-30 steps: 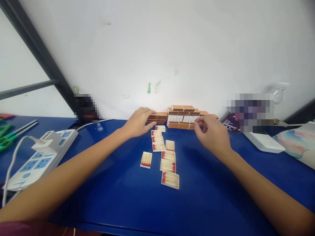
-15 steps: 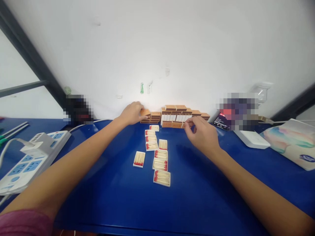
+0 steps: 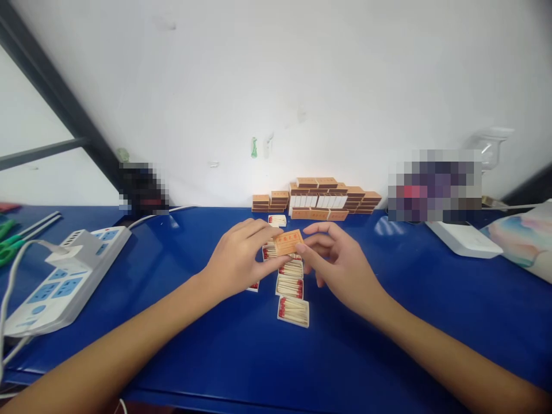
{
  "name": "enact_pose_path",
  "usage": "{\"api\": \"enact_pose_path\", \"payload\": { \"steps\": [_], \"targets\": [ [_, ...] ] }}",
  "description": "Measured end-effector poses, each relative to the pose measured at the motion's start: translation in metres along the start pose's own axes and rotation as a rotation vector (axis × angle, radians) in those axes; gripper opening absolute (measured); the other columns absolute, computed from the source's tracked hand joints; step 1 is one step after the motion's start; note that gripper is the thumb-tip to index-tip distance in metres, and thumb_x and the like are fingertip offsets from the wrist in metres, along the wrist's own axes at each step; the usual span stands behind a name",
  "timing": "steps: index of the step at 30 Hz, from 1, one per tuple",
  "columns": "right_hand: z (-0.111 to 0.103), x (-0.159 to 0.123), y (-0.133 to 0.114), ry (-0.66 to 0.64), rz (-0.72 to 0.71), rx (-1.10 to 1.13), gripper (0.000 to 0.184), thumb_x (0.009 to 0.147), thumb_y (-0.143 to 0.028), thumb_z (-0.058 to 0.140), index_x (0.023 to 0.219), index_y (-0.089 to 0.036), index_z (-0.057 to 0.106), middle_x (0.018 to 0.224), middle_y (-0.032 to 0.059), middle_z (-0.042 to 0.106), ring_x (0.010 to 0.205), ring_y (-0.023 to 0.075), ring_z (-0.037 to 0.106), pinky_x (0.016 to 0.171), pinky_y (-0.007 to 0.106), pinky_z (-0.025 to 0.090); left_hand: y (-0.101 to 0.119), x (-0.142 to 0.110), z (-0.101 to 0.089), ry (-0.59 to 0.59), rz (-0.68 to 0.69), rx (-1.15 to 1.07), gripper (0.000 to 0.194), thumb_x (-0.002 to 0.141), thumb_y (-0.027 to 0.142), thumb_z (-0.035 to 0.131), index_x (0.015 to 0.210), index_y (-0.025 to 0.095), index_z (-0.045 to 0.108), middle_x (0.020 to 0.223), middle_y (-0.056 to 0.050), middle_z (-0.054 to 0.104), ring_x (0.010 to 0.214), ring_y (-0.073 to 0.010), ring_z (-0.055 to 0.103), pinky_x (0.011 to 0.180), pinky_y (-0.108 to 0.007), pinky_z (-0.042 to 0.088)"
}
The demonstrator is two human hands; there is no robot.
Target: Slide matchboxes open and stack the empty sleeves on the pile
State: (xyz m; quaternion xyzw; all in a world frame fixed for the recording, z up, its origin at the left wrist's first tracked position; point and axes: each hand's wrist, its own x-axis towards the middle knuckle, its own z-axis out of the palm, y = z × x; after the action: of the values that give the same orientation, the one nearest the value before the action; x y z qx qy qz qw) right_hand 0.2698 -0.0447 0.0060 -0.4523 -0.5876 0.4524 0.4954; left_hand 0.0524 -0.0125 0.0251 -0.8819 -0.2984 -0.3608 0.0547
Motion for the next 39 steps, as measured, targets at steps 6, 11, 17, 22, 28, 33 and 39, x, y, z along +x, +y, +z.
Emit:
{"api": "enact_pose_path", "payload": {
  "steps": [6,11,17,22,28,33,39],
  "targets": [
    [-0.005,0.003,0.002,-0.039,0.001,-0.002,0.034,0.089,-0.049,0.075,0.102,-0.023,0.059,0.085,0.0024,0.070,0.063,0.0151,0.061,0.040,0.023,0.048,-0.005,-0.013,0.005,0.053,-0.064,-0.113,0.031,0.091,0.037,0.077,0.114,0.018,0.068,0.103,-0.008,0.074,0.093,-0.0212,0.068,0.083,-0.039,0.059],
    [-0.002,-0.001,0.003,-0.120,0.010,-0.005,0.032,0.092,-0.052,0.072,0.103,-0.022,0.065,0.087,0.0034,0.069,0.068,0.0159,0.062,0.041,0.023,0.049,-0.001,-0.018,0.008,0.084,-0.054,-0.156,0.032,0.090,0.032,0.079,0.116,0.018,0.068,0.103,-0.008,0.075,0.092,-0.0202,0.068,0.082,-0.038,0.059],
    [-0.003,0.001,-0.004,-0.126,0.026,-0.044,0.035,0.095,-0.055,0.067,0.090,-0.020,0.070,0.071,0.0010,0.066,0.052,0.0111,0.055,0.042,0.022,0.046,-0.001,-0.019,0.008,0.082,-0.043,-0.140,0.038,0.090,0.035,0.079,0.122,0.018,0.069,0.105,-0.008,0.077,0.091,-0.0198,0.069,0.082,-0.038,0.059],
    [-0.021,0.016,0.003,0.090,-0.004,-0.107,0.038,0.091,-0.057,0.070,0.083,-0.020,0.067,0.060,-0.0007,0.063,0.044,0.0112,0.052,0.041,0.024,0.044,-0.006,-0.017,0.006,0.109,-0.117,-0.106,0.033,0.090,0.037,0.079,0.116,0.018,0.072,0.101,-0.007,0.078,0.087,-0.0194,0.069,0.078,-0.037,0.059],
    [-0.077,0.059,0.015,0.594,-0.142,-0.095,0.032,0.081,-0.047,0.078,0.091,-0.023,0.060,0.069,-0.0004,0.065,0.051,0.0150,0.057,0.038,0.024,0.040,0.018,-0.017,-0.003,0.038,-0.089,-0.319,0.035,0.088,0.039,0.079,0.116,0.021,0.072,0.095,-0.005,0.078,0.081,-0.0184,0.069,0.075,-0.037,0.060],
    [-0.141,0.094,0.032,0.861,-0.131,-0.399,0.027,0.092,-0.041,0.063,0.107,-0.020,0.054,0.089,0.0118,0.074,0.058,0.0176,0.062,0.051,0.030,0.047,0.062,-0.035,0.004,-0.207,0.266,-0.531,0.038,0.089,0.045,0.076,0.114,0.016,0.070,0.093,-0.006,0.079,0.086,-0.0200,0.070,0.083,-0.037,0.059],
    [-0.180,0.117,0.066,0.838,-0.068,-0.679,0.027,0.093,-0.037,0.058,0.108,-0.014,0.057,0.088,0.0166,0.074,0.066,0.0205,0.065,0.064,0.034,0.049,0.071,-0.047,0.014,-0.389,0.356,-0.406,0.031,0.092,0.043,0.072,0.106,0.016,0.070,0.108,-0.009,0.074,0.100,-0.0236,0.066,0.091,-0.038,0.053]
  ]
}}
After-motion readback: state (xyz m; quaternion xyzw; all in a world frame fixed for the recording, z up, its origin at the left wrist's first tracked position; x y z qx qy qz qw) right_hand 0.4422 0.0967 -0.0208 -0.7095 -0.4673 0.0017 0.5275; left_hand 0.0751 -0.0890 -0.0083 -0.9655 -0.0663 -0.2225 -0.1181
